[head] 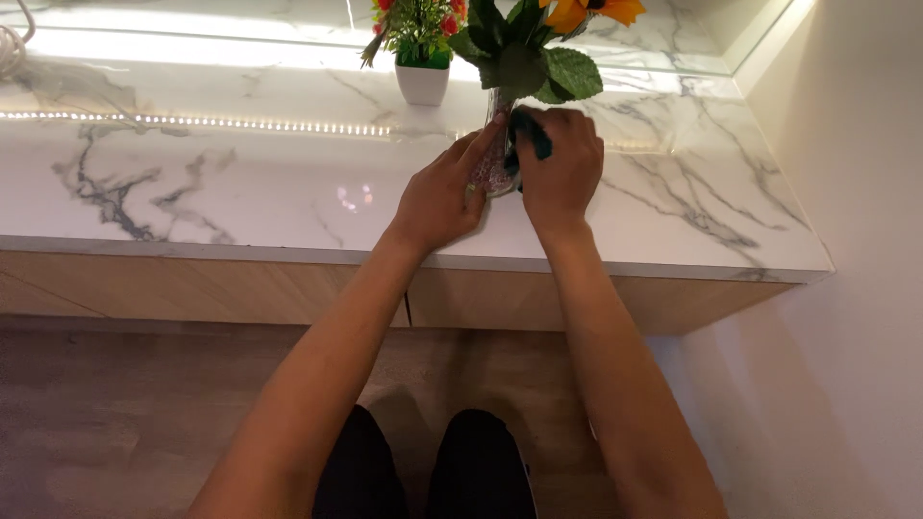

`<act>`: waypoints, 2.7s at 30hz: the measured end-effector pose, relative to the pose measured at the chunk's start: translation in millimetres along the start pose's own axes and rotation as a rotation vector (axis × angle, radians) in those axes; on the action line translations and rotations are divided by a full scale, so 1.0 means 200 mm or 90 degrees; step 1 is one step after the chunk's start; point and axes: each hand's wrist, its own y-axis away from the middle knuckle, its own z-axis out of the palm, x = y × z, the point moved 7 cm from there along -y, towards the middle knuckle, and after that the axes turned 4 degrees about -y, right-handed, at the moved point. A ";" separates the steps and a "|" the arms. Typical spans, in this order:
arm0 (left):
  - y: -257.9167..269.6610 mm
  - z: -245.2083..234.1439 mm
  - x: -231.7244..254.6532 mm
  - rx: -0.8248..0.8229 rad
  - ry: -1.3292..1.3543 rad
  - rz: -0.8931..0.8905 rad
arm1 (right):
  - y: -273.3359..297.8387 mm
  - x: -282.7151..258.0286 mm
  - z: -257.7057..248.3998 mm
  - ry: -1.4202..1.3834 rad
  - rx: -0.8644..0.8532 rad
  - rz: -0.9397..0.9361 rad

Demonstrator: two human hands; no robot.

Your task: Cleaning and wiping decorative plants and vases.

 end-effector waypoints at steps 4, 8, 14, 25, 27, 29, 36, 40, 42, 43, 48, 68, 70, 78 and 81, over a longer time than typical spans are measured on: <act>0.00 -0.01 0.02 -0.011 -0.003 -0.005 | 0.04 0.01 0.02 0.001 -0.015 0.019; 0.00 -0.04 0.04 0.002 0.029 -0.004 | 0.11 0.01 0.04 0.010 -0.062 -0.021; 0.00 0.00 0.01 -0.020 0.000 -0.015 | 0.03 0.02 0.02 0.024 -0.043 -0.003; 0.00 -0.02 0.01 0.005 0.019 -0.006 | 0.15 0.08 0.06 0.027 -0.142 -0.018; 0.00 0.00 0.00 -0.011 -0.014 -0.015 | 0.16 0.09 0.07 0.047 -0.183 -0.008; 0.00 -0.01 0.01 -0.011 -0.003 -0.010 | 0.13 0.07 0.04 0.046 -0.190 -0.005; 0.00 -0.01 0.02 -0.013 0.006 -0.006 | 0.05 0.06 0.05 0.009 -0.137 0.045; -0.01 -0.02 0.02 -0.029 -0.009 -0.019 | 0.10 0.08 0.05 0.034 -0.164 0.025; -0.01 -0.02 0.02 -0.026 0.014 -0.020 | 0.13 0.08 0.06 0.027 -0.190 0.029; 0.00 -0.01 0.01 -0.027 0.014 -0.024 | 0.14 0.09 0.06 0.025 -0.193 0.030; -0.01 0.00 0.00 -0.011 0.006 -0.018 | 0.17 0.10 0.06 0.020 -0.186 0.023; 0.01 0.02 -0.09 0.124 -0.105 -0.054 | 0.26 0.05 0.07 0.107 -0.220 -0.043; 0.02 0.02 -0.07 0.146 -0.105 -0.032 | 0.26 0.06 0.08 0.104 -0.222 -0.038; 0.02 0.02 -0.09 0.182 -0.107 -0.020 | 0.27 0.05 0.07 0.102 -0.194 -0.038; 0.02 0.01 -0.08 0.194 -0.102 -0.004 | 0.26 0.05 0.06 0.105 -0.178 -0.034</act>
